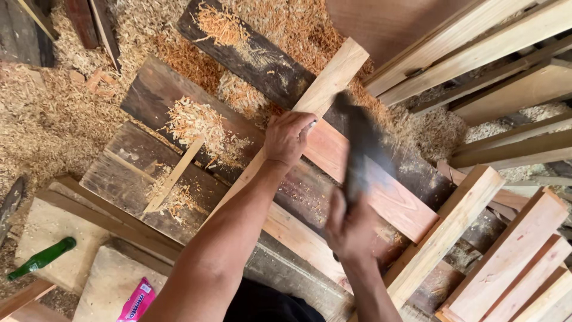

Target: The person assembles a wooden frame on a workbench, positioning planks across two side rails and driving nails into them with a hammer. They align each plank by hand, hammer nails at several joints, reposition the frame, and pick up additional planks and nails as they work.

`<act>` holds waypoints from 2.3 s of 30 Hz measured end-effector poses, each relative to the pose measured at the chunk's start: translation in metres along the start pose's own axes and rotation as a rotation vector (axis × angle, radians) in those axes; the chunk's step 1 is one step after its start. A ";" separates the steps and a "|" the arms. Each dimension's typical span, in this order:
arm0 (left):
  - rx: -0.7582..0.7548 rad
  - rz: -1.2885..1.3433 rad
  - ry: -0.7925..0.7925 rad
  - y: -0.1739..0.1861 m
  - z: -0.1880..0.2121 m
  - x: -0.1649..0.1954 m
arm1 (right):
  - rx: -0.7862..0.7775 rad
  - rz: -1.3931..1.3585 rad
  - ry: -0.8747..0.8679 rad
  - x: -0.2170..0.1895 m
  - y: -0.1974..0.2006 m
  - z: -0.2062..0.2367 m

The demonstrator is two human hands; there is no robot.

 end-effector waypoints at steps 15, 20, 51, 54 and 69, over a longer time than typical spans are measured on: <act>0.053 0.114 0.054 0.024 -0.010 0.009 | 0.002 0.241 -0.112 0.005 -0.012 -0.008; 0.036 0.135 0.070 0.023 -0.014 0.008 | 0.082 0.063 0.028 -0.004 -0.009 -0.009; -0.474 -0.289 0.542 0.118 0.062 0.016 | -0.004 -0.009 -0.058 0.072 -0.010 0.084; -0.485 -0.261 0.628 0.111 0.049 0.029 | -0.006 0.078 -0.080 0.047 0.001 0.058; -0.486 -0.170 0.767 0.093 0.041 0.014 | -0.570 1.035 0.231 -0.152 -0.075 -0.148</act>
Point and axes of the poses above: each hand's wrist, its own z-axis away from the middle knuckle, its own y-axis out of the back of the hand, x = y × z, the point moved 4 cm from there along -z, towards the middle knuckle, and after that the axes turned 7 degrees about -z, right-handed, at the moved point
